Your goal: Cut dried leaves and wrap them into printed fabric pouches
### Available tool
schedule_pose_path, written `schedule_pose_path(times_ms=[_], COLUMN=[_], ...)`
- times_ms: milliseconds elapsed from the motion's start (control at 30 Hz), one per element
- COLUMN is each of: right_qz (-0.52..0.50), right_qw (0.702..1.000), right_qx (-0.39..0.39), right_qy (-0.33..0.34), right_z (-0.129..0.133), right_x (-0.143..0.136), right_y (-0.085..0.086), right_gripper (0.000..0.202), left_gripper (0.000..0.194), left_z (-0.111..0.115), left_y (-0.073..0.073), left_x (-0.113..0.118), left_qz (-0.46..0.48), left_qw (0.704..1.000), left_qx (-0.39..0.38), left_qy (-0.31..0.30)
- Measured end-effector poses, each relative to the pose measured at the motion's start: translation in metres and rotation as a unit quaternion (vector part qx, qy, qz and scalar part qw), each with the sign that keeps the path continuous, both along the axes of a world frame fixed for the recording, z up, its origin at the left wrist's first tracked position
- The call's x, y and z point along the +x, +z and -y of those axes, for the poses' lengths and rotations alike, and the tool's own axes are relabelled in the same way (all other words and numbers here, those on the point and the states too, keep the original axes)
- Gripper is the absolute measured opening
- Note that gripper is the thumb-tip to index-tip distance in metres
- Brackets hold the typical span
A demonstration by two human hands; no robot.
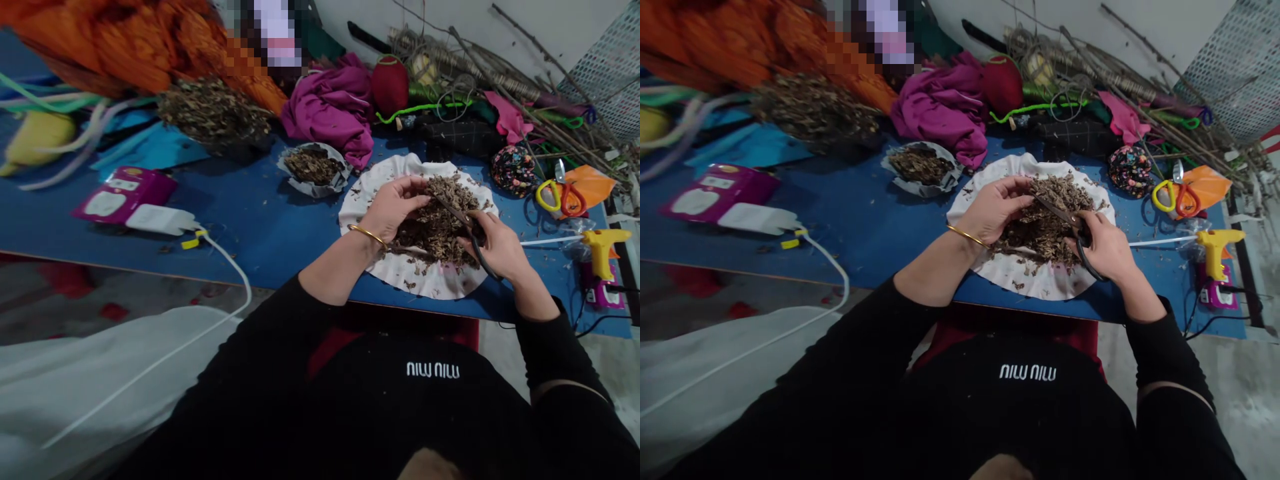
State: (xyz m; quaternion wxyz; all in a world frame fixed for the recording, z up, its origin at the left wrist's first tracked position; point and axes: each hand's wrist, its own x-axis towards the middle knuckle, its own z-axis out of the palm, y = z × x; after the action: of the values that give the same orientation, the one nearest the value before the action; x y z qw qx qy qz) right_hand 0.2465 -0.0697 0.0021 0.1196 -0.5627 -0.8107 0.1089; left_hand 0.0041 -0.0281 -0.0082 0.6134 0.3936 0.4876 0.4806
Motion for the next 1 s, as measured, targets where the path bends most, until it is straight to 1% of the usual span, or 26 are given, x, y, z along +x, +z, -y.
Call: schedule_pose_path(times_ms=[133,233,400,567,633,733,833,900,1000], right_qz=[-0.003,0.010,0.038,0.050,0.051,0.058,0.064,0.066,0.070], right_qw=[1.000,0.999,0.999,0.998,0.998,0.998,0.998,0.998,0.997], right_qx=[0.020,0.030,0.017,0.029,0.032,0.026,0.017,0.016,0.019], right_qy=[0.011,0.005,-0.006,0.000,-0.002,-0.003,-0.008,-0.009,-0.006], right_z=[0.001,0.003,0.004,0.004,0.004,0.004,0.004,0.005,0.006], right_x=[-0.003,-0.006,-0.009,-0.006,-0.006,-0.009,-0.013,-0.014,-0.012], right_y=[-0.006,-0.008,-0.011,-0.013,-0.012,-0.010,-0.009,-0.010,-0.011], right_gripper=[0.057,0.055,0.047,0.038,0.039,0.046,0.054,0.054,0.050], left_gripper=[0.021,0.019,0.018,0.018,0.019,0.020,0.023,0.024,0.023], left_z=[0.002,0.002,0.002,0.002,0.002,0.002,0.002,0.002,0.002], left_y=[0.000,-0.001,-0.003,-0.001,-0.001,-0.002,-0.004,-0.007,-0.008], left_x=[0.004,0.007,0.008,0.005,0.004,0.004,0.006,0.008,0.007], left_qz=[-0.025,-0.035,-0.053,-0.062,-0.068,-0.064,-0.053,-0.051,-0.047], left_qw=[0.999,0.999,0.998,0.997,0.996,0.997,0.998,0.998,0.998], left_qx=[-0.001,0.008,0.020,0.029,0.025,0.018,0.023,0.032,0.044], left_qy=[0.027,0.040,0.040,0.043,0.043,0.045,0.023,0.007,0.008])
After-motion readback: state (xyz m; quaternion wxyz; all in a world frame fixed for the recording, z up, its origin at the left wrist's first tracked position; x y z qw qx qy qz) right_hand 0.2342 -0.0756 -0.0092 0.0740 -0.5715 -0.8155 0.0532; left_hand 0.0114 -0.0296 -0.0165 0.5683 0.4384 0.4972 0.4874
